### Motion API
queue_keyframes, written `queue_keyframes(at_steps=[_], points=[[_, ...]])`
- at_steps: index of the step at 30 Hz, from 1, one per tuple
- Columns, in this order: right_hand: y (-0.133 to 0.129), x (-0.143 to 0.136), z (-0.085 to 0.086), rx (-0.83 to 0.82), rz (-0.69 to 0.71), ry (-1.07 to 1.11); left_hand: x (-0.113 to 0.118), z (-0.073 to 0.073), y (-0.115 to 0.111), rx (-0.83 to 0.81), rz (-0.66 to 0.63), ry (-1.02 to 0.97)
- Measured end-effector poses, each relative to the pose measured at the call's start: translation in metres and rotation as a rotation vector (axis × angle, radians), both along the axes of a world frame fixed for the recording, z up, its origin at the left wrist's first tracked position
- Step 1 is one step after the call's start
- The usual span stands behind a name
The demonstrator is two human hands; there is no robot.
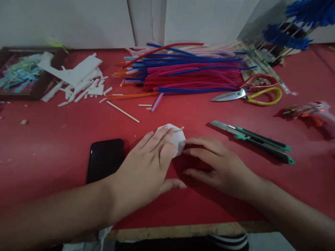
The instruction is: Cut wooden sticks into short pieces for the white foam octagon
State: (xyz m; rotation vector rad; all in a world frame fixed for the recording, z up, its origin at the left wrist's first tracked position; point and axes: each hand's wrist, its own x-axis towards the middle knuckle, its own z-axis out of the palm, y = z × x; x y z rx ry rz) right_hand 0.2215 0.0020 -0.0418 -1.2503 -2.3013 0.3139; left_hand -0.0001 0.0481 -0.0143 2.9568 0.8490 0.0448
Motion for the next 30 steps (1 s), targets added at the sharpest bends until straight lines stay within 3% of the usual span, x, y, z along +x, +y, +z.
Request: queue_keyframes(at_steps=[7,18,30], points=[[-0.003,-0.007,-0.003,0.04,-0.024,-0.036,-0.001,-0.008,0.015,-0.142,-0.04,-0.043],[-0.005,-0.008,-0.004,0.03,-0.039,-0.067,-0.008,-0.007,0.031,-0.323,-0.021,-0.063],[-0.012,-0.01,-0.002,0.086,-0.076,0.07,-0.004,-0.007,0.026,-0.35,-0.017,-0.139]])
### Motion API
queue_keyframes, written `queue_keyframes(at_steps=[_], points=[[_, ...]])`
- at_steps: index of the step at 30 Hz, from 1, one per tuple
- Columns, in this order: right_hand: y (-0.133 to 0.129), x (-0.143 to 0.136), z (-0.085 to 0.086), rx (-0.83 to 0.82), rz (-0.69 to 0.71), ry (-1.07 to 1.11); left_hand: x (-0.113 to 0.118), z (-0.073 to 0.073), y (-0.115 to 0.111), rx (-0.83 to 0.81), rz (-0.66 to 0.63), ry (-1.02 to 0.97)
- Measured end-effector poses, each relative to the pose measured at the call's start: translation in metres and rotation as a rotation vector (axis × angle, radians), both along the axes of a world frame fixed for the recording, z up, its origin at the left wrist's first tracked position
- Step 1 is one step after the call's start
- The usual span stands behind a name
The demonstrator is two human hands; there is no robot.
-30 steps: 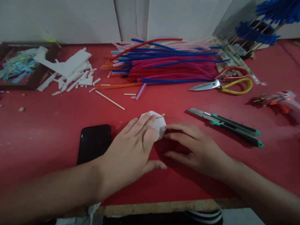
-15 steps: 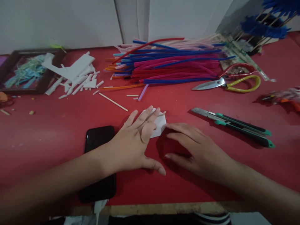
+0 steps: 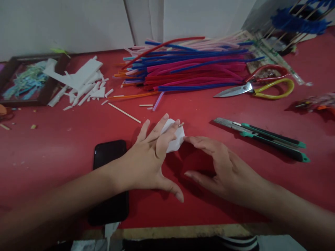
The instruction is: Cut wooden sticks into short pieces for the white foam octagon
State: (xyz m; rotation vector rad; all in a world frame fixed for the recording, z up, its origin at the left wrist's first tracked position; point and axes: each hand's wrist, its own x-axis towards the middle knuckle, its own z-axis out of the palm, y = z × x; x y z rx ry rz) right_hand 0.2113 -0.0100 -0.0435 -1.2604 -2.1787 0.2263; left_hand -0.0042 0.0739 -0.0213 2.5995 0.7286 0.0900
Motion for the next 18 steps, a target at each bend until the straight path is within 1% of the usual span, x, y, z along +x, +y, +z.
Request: queue_keyframes(at_steps=[4,6,10,14,16,18], points=[[0.001,0.001,0.001,-0.013,-0.001,-0.018,-0.001,0.003,0.001,0.014,-0.018,0.035],[0.003,0.001,0.002,-0.02,-0.001,-0.026,-0.002,0.004,0.003,0.05,-0.016,0.048],[0.005,0.002,0.003,-0.041,0.009,-0.026,-0.007,0.003,0.009,0.153,0.044,0.083],[0.008,0.002,0.0,-0.053,0.039,-0.07,-0.007,0.003,0.011,0.193,0.043,0.038],[0.009,0.003,-0.002,-0.042,0.03,-0.079,-0.005,0.006,0.007,0.215,0.056,0.011],[0.011,0.005,-0.001,-0.013,-0.009,-0.054,-0.003,0.012,0.004,0.225,0.083,0.013]])
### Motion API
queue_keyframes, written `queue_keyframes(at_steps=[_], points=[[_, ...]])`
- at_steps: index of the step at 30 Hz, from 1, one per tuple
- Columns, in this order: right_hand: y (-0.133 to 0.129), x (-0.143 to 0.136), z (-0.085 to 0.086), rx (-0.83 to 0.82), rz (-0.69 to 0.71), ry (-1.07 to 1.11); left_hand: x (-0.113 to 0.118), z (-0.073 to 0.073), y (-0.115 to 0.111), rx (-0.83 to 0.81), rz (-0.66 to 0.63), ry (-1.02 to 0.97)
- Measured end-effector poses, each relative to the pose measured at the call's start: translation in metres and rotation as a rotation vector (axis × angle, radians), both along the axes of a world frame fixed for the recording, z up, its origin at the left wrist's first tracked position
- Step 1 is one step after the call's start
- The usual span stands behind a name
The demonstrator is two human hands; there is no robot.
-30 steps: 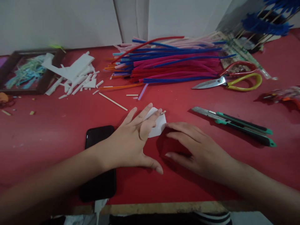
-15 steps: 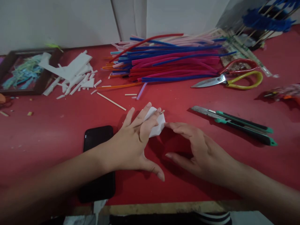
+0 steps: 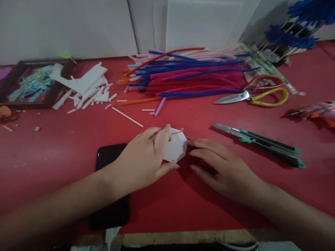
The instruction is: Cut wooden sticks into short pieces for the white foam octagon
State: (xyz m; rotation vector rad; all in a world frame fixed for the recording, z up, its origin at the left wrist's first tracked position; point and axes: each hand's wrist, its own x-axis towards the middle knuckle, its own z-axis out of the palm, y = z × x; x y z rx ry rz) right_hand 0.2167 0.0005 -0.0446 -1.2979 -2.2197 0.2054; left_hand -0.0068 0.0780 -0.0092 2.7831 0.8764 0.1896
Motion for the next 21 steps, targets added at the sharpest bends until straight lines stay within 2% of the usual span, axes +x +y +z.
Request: queue_keyframes(at_steps=[3,5,7,9,11,14,17,21], points=[[0.001,0.005,0.006,0.107,-0.152,0.049,-0.002,0.013,0.006,0.012,0.043,0.051],[0.0,0.007,0.012,0.167,-0.275,0.065,-0.01,0.021,0.022,0.089,0.064,0.135],[0.0,0.008,0.017,0.175,-0.342,0.084,-0.022,0.025,0.045,0.198,0.058,0.189],[0.0,0.009,0.018,0.141,-0.364,0.109,-0.037,0.023,0.072,0.28,0.032,0.192],[0.002,0.011,0.016,0.108,-0.34,0.093,-0.051,0.016,0.095,0.269,0.018,0.182],[0.007,0.014,0.011,0.12,-0.275,0.035,-0.063,0.005,0.12,0.068,-0.043,0.157],[0.01,0.016,0.005,0.128,-0.261,0.043,-0.062,0.005,0.123,-0.028,-0.082,0.122],[0.011,0.015,-0.001,0.093,-0.25,0.043,-0.039,0.018,0.095,-0.018,-0.094,0.074]])
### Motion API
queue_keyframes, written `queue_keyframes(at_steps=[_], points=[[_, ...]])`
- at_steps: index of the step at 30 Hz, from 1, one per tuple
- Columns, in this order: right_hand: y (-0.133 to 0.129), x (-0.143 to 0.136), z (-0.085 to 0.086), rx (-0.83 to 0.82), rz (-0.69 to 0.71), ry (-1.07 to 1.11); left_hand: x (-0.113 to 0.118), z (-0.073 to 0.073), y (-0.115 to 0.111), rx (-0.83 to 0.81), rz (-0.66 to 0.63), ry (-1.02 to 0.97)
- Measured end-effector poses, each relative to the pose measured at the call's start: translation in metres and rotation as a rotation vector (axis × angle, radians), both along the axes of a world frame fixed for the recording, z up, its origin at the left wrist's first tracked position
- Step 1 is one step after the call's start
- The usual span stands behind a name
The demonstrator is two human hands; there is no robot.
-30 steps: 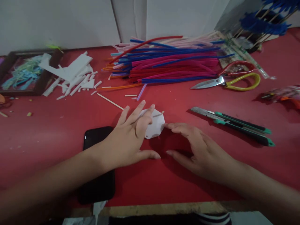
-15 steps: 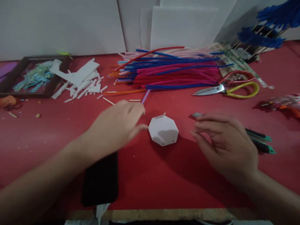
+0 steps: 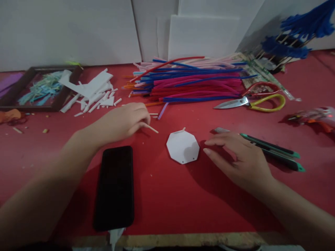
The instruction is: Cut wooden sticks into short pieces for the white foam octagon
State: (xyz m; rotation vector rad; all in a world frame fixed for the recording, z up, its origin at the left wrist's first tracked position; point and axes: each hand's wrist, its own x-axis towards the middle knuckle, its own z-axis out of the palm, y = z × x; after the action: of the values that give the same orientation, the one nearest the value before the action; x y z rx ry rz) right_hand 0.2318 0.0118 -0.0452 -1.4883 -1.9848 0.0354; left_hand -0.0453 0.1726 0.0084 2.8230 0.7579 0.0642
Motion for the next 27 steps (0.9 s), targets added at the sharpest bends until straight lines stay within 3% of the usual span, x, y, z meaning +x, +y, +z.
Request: queue_keyframes(at_steps=[2,5,12,14,16,20,23,27], points=[[0.001,-0.001,-0.002,-0.031,0.045,-0.022,0.017,0.003,-0.02,0.004,-0.063,-0.027],[0.004,-0.002,-0.004,-0.065,0.105,-0.033,0.04,-0.003,-0.042,0.071,-0.258,-0.013],[-0.002,-0.011,0.001,0.008,0.226,-0.03,0.06,-0.021,-0.044,0.305,-0.41,-0.003],[-0.007,-0.015,0.003,-0.012,0.226,-0.042,0.058,-0.021,-0.044,0.285,-0.376,-0.063],[-0.011,-0.019,0.004,-0.038,0.206,-0.053,0.056,-0.02,-0.047,0.224,-0.242,-0.131],[-0.011,-0.02,0.0,-0.041,0.174,-0.085,0.05,-0.02,-0.051,-0.07,0.01,-0.164],[-0.011,-0.018,-0.001,-0.055,0.149,-0.091,0.047,-0.022,-0.049,-0.267,0.008,-0.144],[-0.014,-0.019,0.005,-0.076,0.141,-0.046,0.046,-0.025,-0.046,-0.31,-0.015,-0.133]])
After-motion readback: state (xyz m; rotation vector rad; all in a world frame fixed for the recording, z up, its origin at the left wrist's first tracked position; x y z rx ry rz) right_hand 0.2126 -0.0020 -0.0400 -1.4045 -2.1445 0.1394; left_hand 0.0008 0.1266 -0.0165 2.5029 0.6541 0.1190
